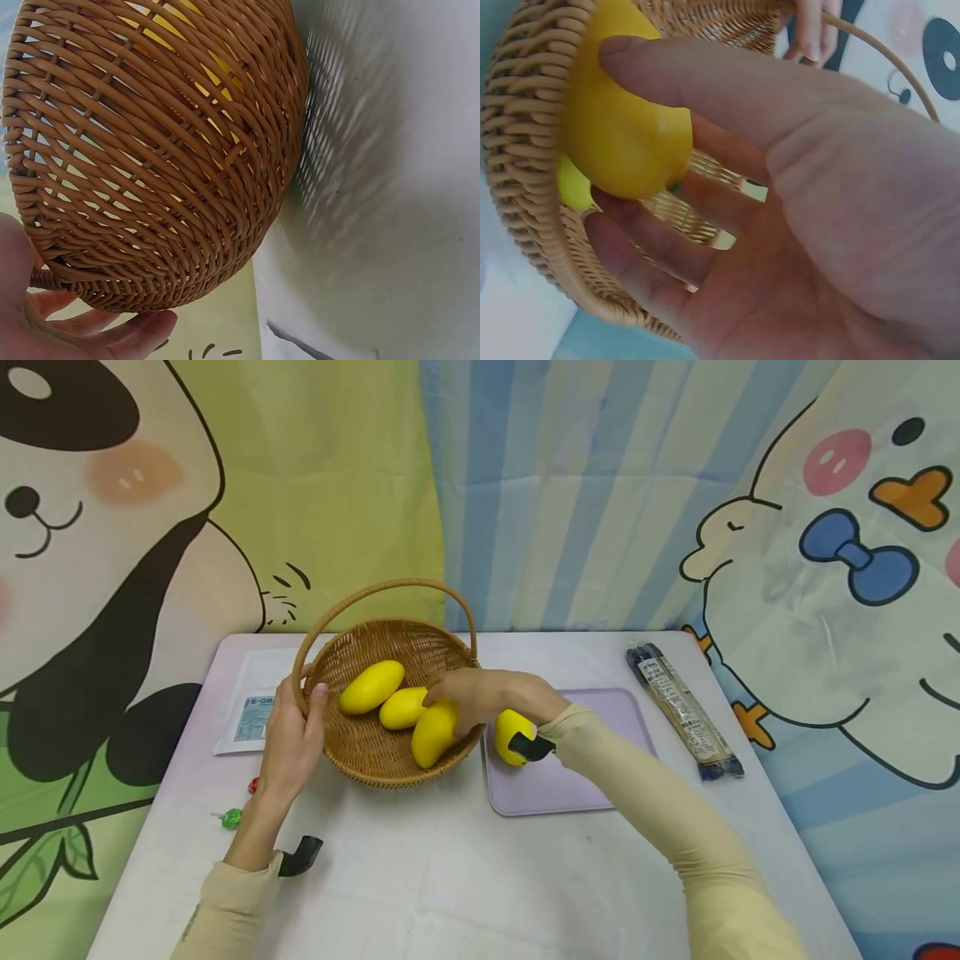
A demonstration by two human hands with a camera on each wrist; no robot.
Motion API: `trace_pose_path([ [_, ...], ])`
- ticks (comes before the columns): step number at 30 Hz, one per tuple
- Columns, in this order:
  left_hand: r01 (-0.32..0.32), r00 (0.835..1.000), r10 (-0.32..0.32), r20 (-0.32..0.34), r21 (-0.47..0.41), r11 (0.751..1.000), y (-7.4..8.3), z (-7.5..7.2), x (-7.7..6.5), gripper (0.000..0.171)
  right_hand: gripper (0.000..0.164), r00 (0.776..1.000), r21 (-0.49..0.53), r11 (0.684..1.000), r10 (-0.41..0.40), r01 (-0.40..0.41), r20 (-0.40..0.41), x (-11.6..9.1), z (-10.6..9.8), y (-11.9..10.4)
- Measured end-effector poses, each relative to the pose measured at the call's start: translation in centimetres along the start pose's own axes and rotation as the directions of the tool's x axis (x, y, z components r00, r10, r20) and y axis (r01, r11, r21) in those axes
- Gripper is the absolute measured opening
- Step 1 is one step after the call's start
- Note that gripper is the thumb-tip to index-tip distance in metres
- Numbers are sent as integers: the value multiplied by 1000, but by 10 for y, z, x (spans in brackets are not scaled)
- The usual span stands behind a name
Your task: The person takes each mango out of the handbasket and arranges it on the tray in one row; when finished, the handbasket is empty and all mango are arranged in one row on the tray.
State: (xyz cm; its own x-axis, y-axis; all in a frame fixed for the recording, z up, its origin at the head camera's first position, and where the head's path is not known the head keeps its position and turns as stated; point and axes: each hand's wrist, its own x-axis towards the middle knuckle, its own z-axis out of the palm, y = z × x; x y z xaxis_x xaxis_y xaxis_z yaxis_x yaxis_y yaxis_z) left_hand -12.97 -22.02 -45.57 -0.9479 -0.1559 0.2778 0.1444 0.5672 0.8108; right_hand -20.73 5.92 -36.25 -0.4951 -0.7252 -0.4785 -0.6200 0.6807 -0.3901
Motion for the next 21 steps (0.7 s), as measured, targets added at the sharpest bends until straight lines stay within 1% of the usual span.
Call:
trace_pose_path([
  [4,2,1000,-2,4,2,1000,0,1,0,58,64,1000,59,998,-1,0,13,-6,-2,4],
  [8,5,1000,-5,8,11,1000,-1,1,0,58,61,999,87,995,-37,39,-29,-11,0,9],
  [12,3,1000,-4,15,17,1000,-1,2,0,58,61,993,112,991,-58,70,-106,-18,2,16],
  [15,5,1000,-6,18,16,1000,-1,2,0,59,59,984,139,988,-48,72,-173,-27,2,20],
  [18,7,1000,-8,20,16,1000,0,1,0,58,58,966,174,981,-35,81,-254,-38,1,25],
  [21,7,1000,-7,14,18,1000,0,0,0,58,58,939,214,973,-9,87,-343,-51,1,31],
])
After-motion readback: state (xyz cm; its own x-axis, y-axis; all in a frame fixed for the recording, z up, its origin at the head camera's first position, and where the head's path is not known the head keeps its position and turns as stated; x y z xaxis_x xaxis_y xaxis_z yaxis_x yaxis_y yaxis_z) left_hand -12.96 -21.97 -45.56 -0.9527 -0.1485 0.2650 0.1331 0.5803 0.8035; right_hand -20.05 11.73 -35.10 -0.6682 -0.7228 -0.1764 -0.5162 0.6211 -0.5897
